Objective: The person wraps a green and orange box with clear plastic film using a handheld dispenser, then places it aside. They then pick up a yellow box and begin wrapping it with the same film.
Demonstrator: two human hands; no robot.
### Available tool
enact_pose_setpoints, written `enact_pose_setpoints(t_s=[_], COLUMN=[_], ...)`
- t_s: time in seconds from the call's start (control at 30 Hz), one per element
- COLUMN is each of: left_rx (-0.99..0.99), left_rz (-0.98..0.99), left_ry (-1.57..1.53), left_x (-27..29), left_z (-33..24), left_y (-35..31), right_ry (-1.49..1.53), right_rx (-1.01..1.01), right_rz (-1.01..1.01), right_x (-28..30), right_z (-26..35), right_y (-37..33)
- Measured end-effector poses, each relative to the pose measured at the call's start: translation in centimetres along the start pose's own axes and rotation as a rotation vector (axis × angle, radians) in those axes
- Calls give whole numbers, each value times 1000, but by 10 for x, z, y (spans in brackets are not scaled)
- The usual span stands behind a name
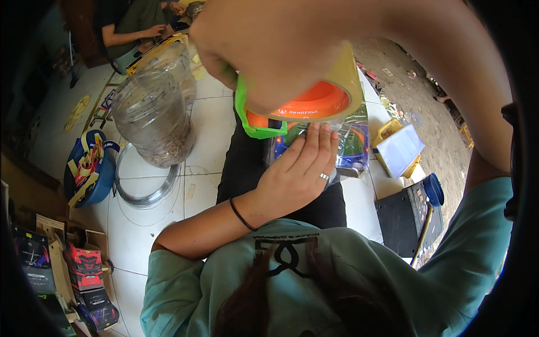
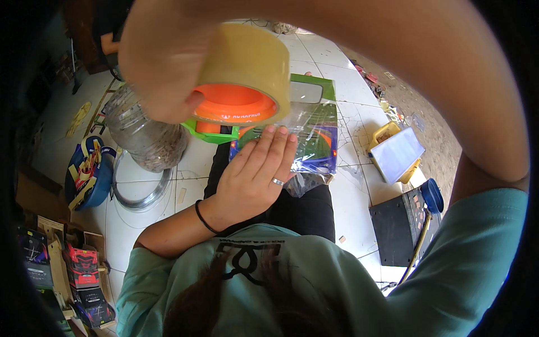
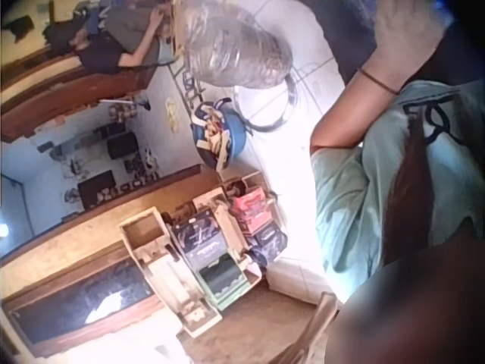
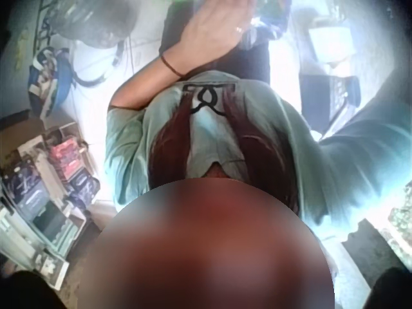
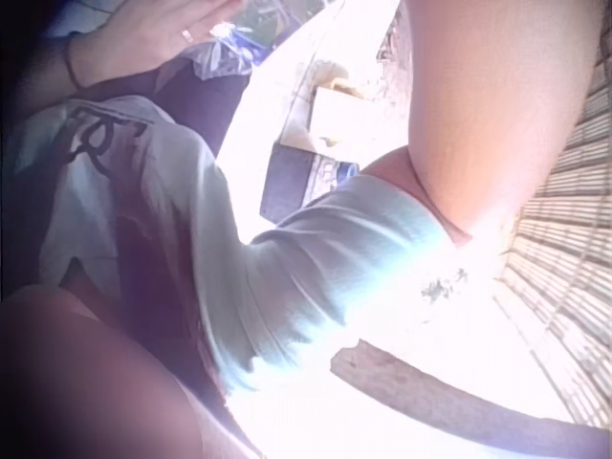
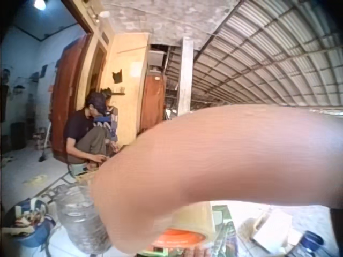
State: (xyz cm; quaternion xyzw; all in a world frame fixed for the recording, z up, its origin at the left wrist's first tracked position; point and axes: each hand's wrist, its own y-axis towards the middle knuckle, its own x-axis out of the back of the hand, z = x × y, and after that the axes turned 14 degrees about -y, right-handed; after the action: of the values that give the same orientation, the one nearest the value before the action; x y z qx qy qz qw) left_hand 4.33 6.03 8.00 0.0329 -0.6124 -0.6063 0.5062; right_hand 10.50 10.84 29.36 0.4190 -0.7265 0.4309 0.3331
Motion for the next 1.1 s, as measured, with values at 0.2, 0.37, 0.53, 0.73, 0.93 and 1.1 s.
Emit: enact_pose_setpoints(t_s=[0.2,0.37,0.53,0.73,0.93,1.1], left_rx=[15,3,-10,-16,-21,-25], left_rz=[-31,-49,-13,-51,-50,-46], left_ry=[-6,-28,-35,-34,-45,-55], left_x=[-4,-3,0,1,3,8], left_z=[4,3,4,7,9,8], left_y=[-4,-9,-11,-11,-11,-18], right_ry=[-38,-1,-29,-16,-4,60], right_rx=[22,-116,-297,-429,-498,-549], right_rz=[-33,-254,-411,-439,-489,-537], right_x=[4,-23,-66,-111,-149,-176], right_z=[-3,5,25,43,58,75], right_y=[-20,-80,-139,-182,-225,-235])
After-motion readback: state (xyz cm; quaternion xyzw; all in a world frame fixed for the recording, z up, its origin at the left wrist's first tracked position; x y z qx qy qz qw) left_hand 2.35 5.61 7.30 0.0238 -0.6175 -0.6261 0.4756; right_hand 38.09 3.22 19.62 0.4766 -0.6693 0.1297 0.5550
